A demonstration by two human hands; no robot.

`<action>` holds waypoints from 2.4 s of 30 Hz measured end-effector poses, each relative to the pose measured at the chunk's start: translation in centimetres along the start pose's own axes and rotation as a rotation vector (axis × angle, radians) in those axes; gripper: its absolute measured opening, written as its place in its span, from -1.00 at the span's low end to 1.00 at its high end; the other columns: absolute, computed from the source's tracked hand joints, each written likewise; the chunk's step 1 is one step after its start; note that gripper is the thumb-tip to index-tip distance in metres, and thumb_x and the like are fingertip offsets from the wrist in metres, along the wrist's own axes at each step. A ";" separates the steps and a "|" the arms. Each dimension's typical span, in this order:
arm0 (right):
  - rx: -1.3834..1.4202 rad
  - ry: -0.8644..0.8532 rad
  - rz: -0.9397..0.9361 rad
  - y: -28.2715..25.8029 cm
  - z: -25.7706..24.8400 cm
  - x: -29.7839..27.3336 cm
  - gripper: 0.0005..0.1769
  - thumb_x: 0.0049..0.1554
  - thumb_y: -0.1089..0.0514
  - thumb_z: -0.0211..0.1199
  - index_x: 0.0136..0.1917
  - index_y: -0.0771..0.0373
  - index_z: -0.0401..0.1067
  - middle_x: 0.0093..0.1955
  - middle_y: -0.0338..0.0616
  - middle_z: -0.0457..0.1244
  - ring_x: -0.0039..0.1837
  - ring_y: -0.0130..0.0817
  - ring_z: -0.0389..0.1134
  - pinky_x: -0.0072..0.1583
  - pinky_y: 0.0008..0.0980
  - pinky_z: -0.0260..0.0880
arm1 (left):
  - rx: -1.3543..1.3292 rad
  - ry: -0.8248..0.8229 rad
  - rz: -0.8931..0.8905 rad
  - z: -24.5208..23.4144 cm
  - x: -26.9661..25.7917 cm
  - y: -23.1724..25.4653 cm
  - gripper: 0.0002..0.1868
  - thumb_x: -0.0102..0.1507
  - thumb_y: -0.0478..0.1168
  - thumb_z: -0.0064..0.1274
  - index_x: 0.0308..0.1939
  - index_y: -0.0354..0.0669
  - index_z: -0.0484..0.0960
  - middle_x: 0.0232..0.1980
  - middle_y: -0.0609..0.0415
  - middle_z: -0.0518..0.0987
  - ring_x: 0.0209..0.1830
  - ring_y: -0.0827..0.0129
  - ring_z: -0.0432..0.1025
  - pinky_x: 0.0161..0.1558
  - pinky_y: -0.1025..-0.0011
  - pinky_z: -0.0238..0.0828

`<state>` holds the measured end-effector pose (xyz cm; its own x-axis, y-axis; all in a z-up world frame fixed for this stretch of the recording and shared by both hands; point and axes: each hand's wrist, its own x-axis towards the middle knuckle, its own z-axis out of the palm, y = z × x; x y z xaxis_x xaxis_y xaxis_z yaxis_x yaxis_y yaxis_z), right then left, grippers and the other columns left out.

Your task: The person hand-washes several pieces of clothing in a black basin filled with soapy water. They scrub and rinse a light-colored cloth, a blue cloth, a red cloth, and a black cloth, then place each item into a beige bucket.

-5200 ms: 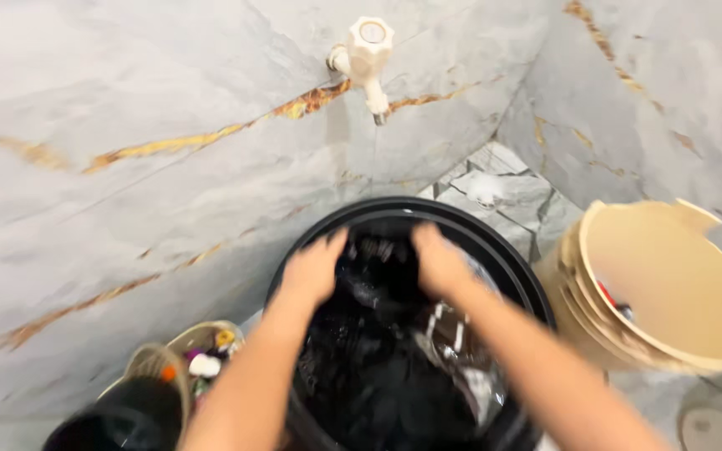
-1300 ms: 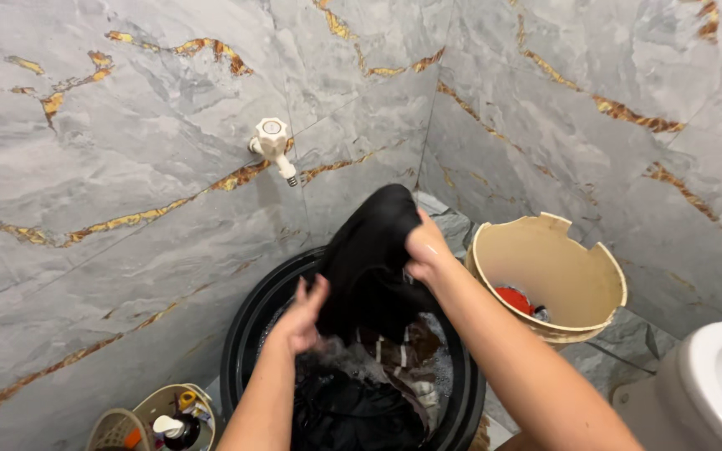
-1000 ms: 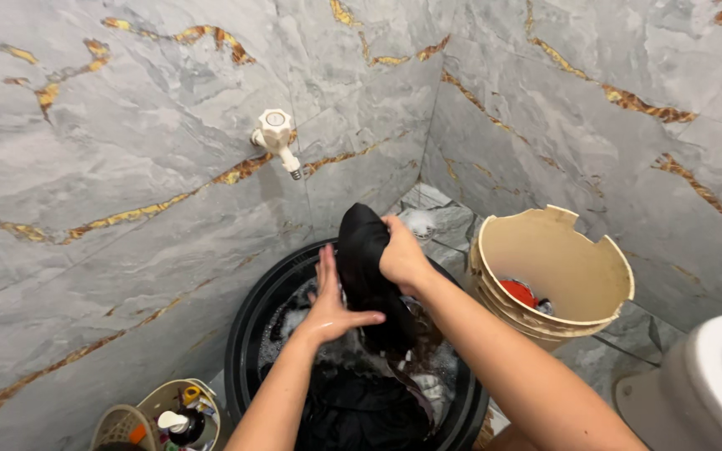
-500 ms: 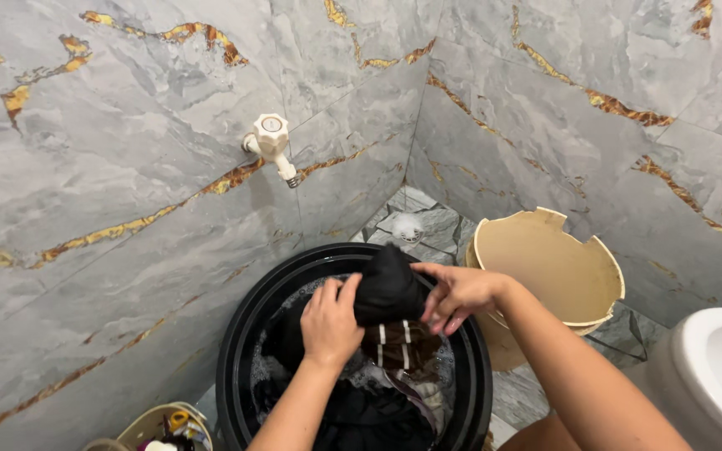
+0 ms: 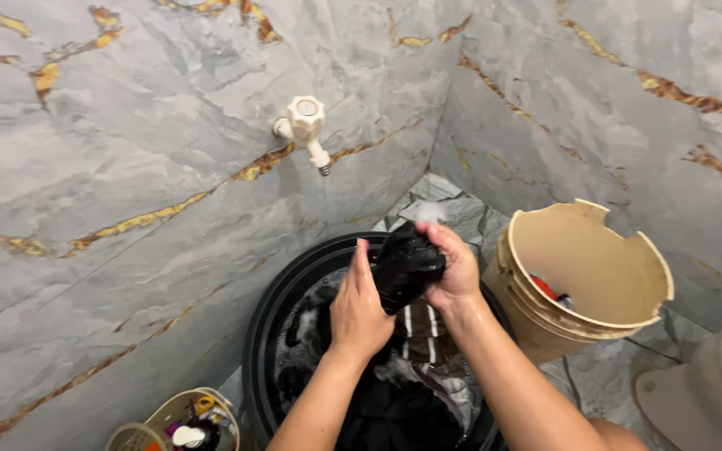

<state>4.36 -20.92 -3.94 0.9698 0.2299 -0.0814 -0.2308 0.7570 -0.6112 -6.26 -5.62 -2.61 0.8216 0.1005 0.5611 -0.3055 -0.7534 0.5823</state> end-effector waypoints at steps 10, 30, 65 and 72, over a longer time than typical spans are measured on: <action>-0.443 -0.560 0.036 -1.3 2.8 0.6 -0.76 0.24 0.19 0.30 -0.07 0.48 0.49 -0.07 -0.05 0.36 -0.05 -0.39 0.27 0.08 -0.37 0.30 | -0.448 -0.406 -0.374 -0.6 0.4 -1.5 -0.35 -0.08 -0.26 0.32 0.11 -0.17 0.53 -0.05 -0.17 0.70 0.01 -0.03 0.62 0.08 0.19 0.54; -0.385 0.401 0.033 5.4 -4.4 1.1 -0.53 -0.02 0.14 0.56 -0.05 0.36 0.32 -0.11 -0.09 0.24 -0.04 -0.17 0.27 0.06 0.10 0.36 | 0.513 0.191 0.313 1.5 -1.1 -2.0 -0.70 0.21 -0.18 0.07 0.02 -0.02 0.66 -0.09 0.20 0.56 -0.04 0.30 0.42 0.03 0.19 0.30; -1.071 -0.349 -0.437 -1.8 3.9 -3.2 -0.37 0.19 -0.03 0.35 0.42 0.20 0.23 0.40 -0.02 0.22 0.47 -0.22 0.20 0.46 -0.28 0.20 | -0.448 -0.169 -0.475 1.3 0.2 -2.1 -0.50 -0.11 -0.18 0.52 -0.17 -0.29 0.67 -0.22 0.01 0.73 -0.21 0.38 0.63 -0.10 0.36 0.55; -0.202 0.513 0.613 6.4 -2.4 -9.4 0.19 0.01 -0.69 0.02 0.75 -0.40 -0.31 0.78 -0.10 -0.38 0.66 0.50 -0.38 0.39 0.81 -0.39 | -0.607 0.255 -0.396 0.7 1.3 -1.6 -0.56 0.01 -0.21 0.50 -0.14 -0.36 0.67 -0.17 0.01 0.73 -0.23 0.38 0.59 -0.09 0.39 0.54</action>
<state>-6.03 -19.68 -9.02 0.6035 0.2213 -0.7660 -0.7595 0.4520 -0.4678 -4.32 -4.74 -3.23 0.8109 0.4910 0.3185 -0.2824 -0.1483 0.9478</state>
